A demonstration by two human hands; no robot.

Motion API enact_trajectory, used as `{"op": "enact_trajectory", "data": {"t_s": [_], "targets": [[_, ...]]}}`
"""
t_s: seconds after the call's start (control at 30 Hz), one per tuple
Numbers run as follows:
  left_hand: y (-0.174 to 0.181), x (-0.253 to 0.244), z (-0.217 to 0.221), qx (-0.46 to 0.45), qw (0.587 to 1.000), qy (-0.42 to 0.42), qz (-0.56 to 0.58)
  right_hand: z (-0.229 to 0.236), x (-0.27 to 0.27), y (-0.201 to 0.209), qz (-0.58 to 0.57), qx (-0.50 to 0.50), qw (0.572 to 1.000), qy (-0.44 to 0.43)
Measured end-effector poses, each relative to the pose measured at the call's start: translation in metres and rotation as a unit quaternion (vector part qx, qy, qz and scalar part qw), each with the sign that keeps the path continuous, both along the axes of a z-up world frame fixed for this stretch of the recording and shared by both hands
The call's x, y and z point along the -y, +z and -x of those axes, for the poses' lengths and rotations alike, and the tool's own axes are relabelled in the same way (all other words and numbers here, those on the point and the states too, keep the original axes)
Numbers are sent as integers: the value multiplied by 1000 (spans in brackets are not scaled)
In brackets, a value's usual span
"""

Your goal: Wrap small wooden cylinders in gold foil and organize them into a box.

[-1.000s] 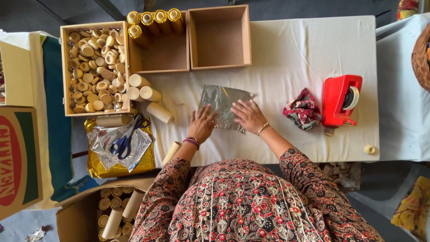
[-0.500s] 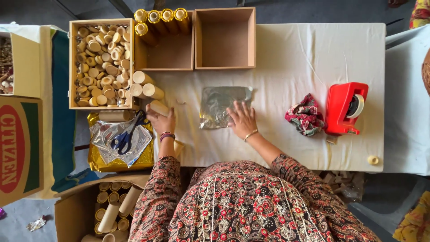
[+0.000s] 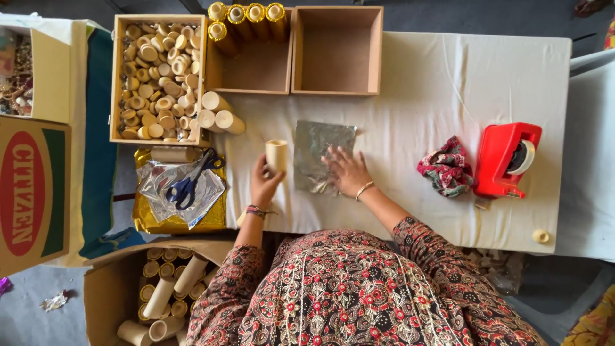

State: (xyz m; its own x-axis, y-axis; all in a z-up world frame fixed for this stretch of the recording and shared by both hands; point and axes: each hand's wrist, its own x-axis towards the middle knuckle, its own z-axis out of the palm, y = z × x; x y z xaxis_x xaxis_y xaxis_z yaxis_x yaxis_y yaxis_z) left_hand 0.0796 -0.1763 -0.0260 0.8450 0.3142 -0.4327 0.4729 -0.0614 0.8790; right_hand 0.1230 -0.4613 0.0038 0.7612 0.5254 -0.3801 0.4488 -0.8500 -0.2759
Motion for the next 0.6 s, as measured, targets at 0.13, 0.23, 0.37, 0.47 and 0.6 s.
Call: {"op": "enact_trajectory", "data": {"t_s": [0.13,0.23,0.37,0.47,0.6], "targets": [[28,27,-17,211,971,-113,-22,-17,11,-26,1,207,978,-5],[67,49,-34,127,931,-237,-246,-31,4,33,-265,104,956,-69],[71,65,-42,199,910,-314,-182,-28,16,3,-269,98,958,-3],[75,63,-42,201,917,-311,-146,-19,28,-2,-393,31,912,-111],[29,46,-28,122,913,-309,-235,-11,34,18,-540,-111,802,-230]]}}
